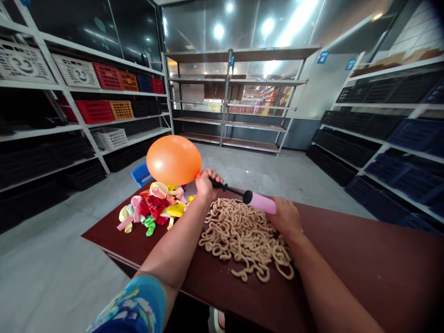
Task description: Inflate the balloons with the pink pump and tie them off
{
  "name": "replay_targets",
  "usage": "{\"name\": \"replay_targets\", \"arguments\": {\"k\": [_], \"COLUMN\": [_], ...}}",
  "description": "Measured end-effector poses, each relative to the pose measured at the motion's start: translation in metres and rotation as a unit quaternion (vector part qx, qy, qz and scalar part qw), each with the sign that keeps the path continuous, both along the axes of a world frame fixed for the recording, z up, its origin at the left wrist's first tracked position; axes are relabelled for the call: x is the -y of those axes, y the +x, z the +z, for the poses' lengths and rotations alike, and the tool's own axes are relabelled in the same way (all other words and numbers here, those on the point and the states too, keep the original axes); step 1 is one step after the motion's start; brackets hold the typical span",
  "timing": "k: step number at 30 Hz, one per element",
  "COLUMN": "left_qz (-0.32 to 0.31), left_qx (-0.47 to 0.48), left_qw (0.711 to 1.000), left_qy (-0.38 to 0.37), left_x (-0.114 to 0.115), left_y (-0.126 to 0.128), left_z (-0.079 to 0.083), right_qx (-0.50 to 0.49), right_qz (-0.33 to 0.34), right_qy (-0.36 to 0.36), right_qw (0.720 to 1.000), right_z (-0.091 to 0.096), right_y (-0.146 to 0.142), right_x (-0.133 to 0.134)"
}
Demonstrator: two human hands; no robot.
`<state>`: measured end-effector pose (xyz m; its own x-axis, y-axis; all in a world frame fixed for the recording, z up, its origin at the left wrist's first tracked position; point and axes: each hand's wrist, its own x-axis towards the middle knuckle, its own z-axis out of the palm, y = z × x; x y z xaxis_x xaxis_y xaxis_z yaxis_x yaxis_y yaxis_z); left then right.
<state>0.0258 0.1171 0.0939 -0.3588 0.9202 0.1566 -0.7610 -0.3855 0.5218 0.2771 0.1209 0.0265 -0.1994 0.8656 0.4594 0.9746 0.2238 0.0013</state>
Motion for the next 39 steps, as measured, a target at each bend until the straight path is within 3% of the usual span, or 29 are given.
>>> {"name": "replay_targets", "arguments": {"k": [8, 14, 20, 25, 34, 39], "left_qz": [-0.051, -0.040, -0.011, -0.009, -0.069, -0.040], "left_qx": [-0.025, -0.013, 0.014, 0.029, 0.028, 0.022], "left_qw": [0.998, 0.999, 1.000, 0.999, 0.997, 0.998], "left_qy": [-0.006, -0.008, -0.024, -0.025, -0.031, -0.037], "left_x": [0.004, 0.001, -0.001, -0.001, -0.003, -0.004], "left_y": [0.029, 0.015, -0.005, -0.002, 0.034, 0.019], "left_z": [-0.009, -0.007, -0.002, -0.005, -0.024, -0.016], "right_qx": [-0.005, -0.009, -0.003, 0.019, 0.038, 0.015], "right_qz": [0.059, 0.019, -0.043, -0.037, 0.029, 0.030], "right_qy": [0.013, -0.017, -0.022, -0.022, -0.031, -0.037], "right_qw": [0.998, 1.000, 0.999, 0.999, 0.998, 0.999], "right_z": [0.007, 0.013, 0.007, 0.008, 0.019, 0.018], "right_y": [-0.029, -0.010, 0.018, 0.007, -0.024, -0.014], "right_x": [0.017, 0.010, 0.001, 0.006, 0.023, 0.016]}}
